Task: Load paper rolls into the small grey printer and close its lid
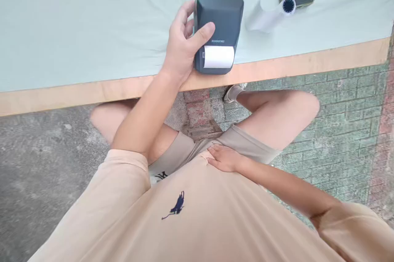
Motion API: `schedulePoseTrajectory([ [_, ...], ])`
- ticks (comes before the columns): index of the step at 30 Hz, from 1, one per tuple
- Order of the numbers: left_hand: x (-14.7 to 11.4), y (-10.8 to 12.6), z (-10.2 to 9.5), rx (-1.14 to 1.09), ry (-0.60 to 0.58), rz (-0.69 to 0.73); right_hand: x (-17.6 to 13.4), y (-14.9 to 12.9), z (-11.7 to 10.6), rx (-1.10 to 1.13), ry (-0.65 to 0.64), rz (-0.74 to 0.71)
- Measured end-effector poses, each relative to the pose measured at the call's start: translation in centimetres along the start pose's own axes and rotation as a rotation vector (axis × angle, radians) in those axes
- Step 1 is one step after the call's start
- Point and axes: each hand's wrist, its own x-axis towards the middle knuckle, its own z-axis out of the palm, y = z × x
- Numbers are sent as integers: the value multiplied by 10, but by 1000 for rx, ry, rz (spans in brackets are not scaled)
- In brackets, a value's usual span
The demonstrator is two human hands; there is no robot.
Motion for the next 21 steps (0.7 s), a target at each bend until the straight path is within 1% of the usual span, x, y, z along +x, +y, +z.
schedulePoseTrajectory([
  [1,2,-1,-1,2,-40,-13,1,-2,-1,-3,-21,4],
  [3,3,-3,-3,0,-80,-30,0,-6,-5,1,-60,-3],
  [5,2,-3,-1,-9,-70,-35,-5,-8,-13,17,-100,-27],
  [6,0,-2,1,-17,-39,-30,-10,-8,-20,31,-118,-47],
  [8,-5,2,7,-30,50,-26,-23,-6,-39,71,-128,-117],
  [9,-8,5,10,-34,70,-44,-31,-4,-52,96,-113,-165],
  [11,-12,12,15,-50,86,-69,-47,0,-83,154,-27,-275],
  [13,-15,18,17,-91,98,-85,-62,2,-121,221,158,-378],
  [14,-16,20,17,-119,106,-100,-66,2,-142,259,298,-411],
  [16,-17,22,15,-166,100,-136,-67,-2,-185,325,641,-421],
  [17,-17,23,13,-181,91,-150,-63,-6,-206,353,811,-417],
  [19,-18,24,10,-194,67,-166,-47,-13,-243,386,1201,-416],
  [20,-19,25,9,-196,61,-172,-38,-16,-259,347,1259,-445],
  [21,-19,27,8,-195,58,-179,-29,-19,-272,319,1233,-459],
])
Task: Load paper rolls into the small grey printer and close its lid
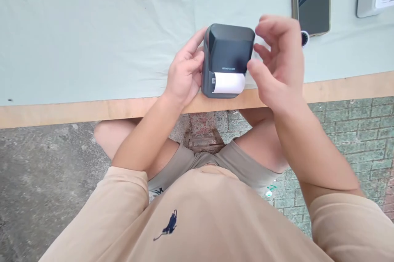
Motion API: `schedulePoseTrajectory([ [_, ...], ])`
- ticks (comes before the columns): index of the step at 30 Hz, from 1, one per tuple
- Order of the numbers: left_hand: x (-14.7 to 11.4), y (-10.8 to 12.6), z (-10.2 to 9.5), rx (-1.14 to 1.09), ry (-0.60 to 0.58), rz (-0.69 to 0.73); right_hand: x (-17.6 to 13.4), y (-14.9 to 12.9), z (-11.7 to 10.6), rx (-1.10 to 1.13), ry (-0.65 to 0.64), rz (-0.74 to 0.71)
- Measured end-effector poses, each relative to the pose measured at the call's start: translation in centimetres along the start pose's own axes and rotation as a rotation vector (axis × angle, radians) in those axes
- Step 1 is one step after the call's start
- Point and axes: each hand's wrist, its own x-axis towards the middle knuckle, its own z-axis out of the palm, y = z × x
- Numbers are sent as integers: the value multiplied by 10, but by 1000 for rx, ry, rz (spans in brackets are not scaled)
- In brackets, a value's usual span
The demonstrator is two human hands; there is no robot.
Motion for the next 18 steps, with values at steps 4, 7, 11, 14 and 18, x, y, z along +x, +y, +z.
schedulePoseTrajectory([
  [4,-2,7,-2,29,36,-29,30,12,6,45,-168,-127],
  [7,-3,8,-4,41,36,-31,29,19,-3,30,-225,-192],
  [11,-3,5,-7,62,57,-29,28,19,-10,-207,-126,-322],
  [14,-3,3,-7,78,89,-6,32,14,-4,-281,296,-359],
  [18,-5,10,3,97,106,-55,38,8,5,-129,281,-313],
])
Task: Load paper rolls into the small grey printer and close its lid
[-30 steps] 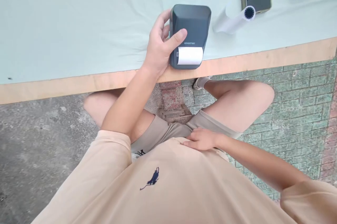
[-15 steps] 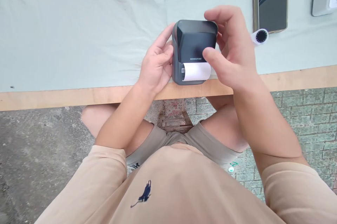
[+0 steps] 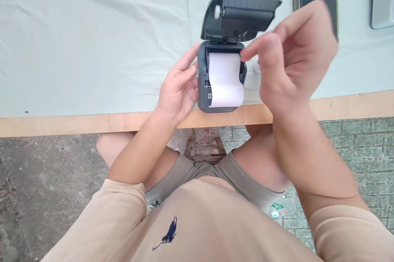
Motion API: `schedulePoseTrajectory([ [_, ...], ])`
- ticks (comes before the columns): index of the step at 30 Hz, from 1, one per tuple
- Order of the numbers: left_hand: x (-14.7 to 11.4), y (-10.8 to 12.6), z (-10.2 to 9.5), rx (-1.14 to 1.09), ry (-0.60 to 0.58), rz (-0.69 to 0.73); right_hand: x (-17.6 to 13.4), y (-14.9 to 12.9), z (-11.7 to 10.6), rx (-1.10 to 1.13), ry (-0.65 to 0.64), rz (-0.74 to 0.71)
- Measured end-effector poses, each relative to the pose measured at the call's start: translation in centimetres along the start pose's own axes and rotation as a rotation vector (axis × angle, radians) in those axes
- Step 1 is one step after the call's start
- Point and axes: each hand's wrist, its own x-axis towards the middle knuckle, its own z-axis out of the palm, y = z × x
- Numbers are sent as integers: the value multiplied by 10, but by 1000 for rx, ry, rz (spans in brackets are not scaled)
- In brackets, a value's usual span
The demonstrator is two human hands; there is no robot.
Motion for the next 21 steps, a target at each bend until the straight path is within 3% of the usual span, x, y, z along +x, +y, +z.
schedulePoseTrajectory([
  [2,-4,6,7,-22,5,-17,3,0,0,-9,-164,-50],
  [8,-5,0,8,14,-65,87,11,-2,-8,-485,-590,-125],
  [14,3,-19,-4,108,-91,183,8,-12,-7,-632,-602,-114],
  [17,2,-19,-4,139,-92,180,8,-11,-5,-610,-647,-80],
  [21,0,-18,-4,150,-85,188,11,-7,-4,-527,-656,-148],
])
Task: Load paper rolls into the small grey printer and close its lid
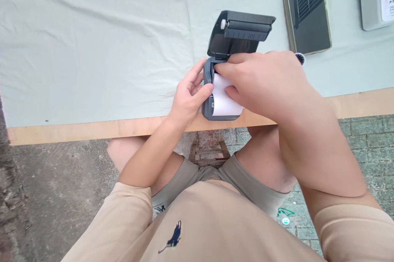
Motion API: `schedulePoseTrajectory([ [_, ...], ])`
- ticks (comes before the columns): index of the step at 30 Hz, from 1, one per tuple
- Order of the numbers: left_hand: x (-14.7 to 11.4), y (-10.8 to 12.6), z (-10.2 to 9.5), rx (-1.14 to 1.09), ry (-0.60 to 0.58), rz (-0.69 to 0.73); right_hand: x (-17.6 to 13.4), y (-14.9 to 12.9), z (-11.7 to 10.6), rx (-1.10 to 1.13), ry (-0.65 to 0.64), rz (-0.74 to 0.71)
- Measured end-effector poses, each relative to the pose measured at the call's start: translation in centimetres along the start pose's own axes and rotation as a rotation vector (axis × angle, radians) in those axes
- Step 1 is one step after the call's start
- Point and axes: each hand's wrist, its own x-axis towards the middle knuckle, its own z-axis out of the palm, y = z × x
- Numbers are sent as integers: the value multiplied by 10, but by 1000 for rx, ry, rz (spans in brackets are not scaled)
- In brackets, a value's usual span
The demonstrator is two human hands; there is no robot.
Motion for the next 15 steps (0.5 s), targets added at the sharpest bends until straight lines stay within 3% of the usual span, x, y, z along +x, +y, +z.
schedulePoseTrajectory([
  [6,-1,2,3,-14,-59,26,-2,-6,-16,-110,-88,32],
  [8,-1,4,5,-14,-44,29,-13,-5,-27,-17,-85,29],
  [10,0,5,6,-1,-8,34,-31,2,-39,227,8,38],
  [12,0,6,6,15,7,27,-53,17,-46,482,183,122],
  [15,1,7,5,23,-2,7,-85,50,-42,603,415,216],
])
